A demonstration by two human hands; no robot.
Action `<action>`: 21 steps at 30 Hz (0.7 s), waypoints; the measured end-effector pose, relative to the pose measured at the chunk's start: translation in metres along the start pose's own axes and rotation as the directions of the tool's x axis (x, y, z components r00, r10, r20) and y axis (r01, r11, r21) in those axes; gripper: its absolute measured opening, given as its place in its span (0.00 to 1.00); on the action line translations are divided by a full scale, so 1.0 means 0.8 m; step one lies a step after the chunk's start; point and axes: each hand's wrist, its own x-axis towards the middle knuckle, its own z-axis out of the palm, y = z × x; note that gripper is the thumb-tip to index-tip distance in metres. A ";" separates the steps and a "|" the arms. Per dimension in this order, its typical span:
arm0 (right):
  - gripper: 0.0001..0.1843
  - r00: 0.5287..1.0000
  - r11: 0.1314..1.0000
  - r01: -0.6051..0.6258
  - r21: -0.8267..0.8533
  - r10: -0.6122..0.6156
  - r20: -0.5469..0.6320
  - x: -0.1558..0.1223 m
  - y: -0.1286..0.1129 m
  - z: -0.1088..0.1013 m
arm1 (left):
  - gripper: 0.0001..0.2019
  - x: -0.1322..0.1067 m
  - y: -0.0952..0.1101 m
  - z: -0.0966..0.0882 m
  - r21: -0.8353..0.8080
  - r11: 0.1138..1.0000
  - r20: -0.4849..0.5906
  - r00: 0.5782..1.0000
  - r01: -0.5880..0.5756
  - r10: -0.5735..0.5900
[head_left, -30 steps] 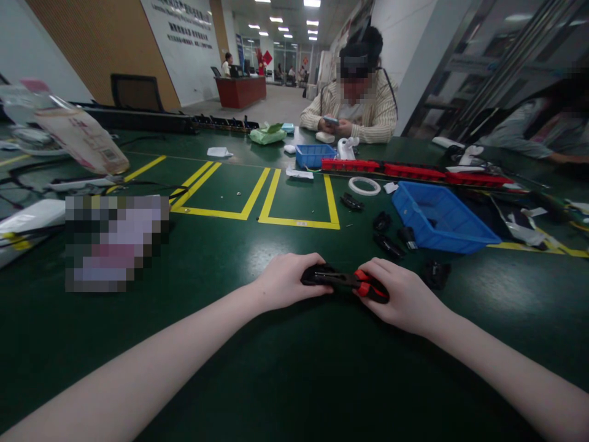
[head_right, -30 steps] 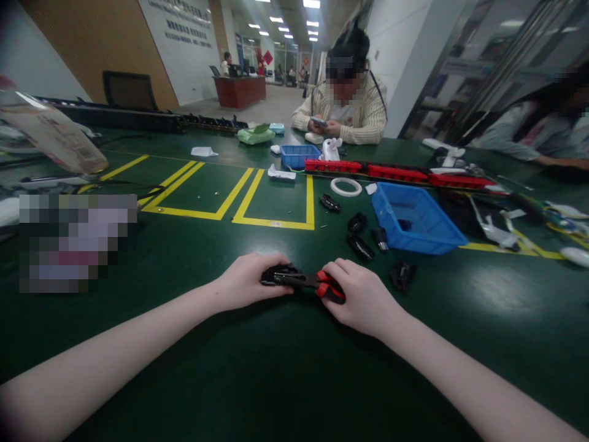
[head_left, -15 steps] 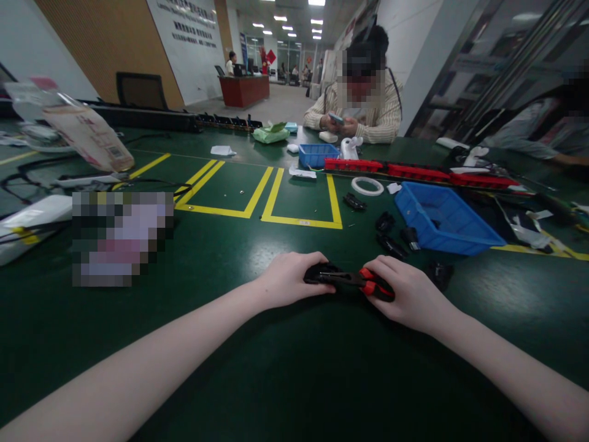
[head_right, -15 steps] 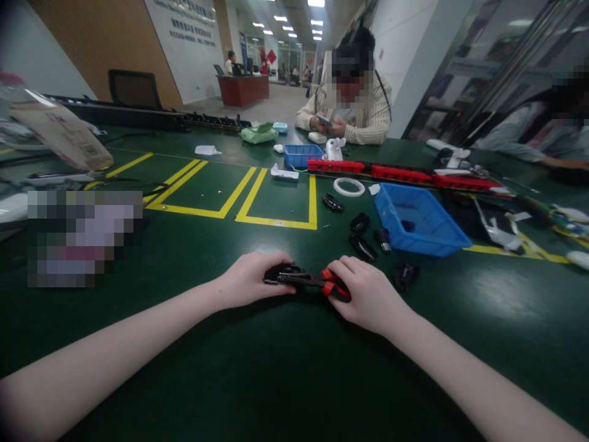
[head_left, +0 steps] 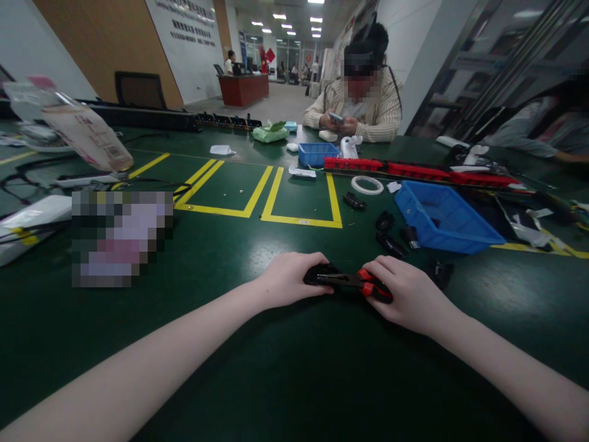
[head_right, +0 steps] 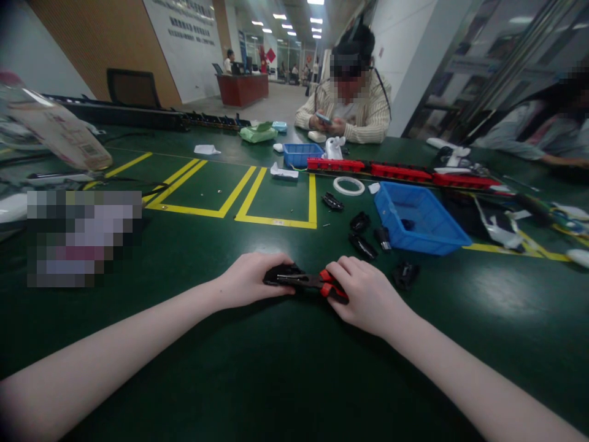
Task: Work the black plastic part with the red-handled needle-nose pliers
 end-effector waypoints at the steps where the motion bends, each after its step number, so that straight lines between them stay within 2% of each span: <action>1: 0.14 1.000 1.000 -0.002 -0.004 0.002 0.005 0.000 0.000 -0.001 | 0.14 0.000 0.000 0.000 0.001 1.000 0.000 1.000 0.002 -0.002; 12: 0.14 0.997 0.997 -0.050 -0.056 0.053 0.057 -0.002 -0.009 -0.013 | 0.13 -0.001 0.002 0.000 0.011 1.000 -0.009 1.000 0.005 -0.005; 21: 0.17 1.000 0.990 0.003 -0.143 -0.005 -0.014 -0.001 -0.011 -0.007 | 0.13 0.000 0.003 -0.001 0.017 1.000 -0.003 1.000 0.013 -0.013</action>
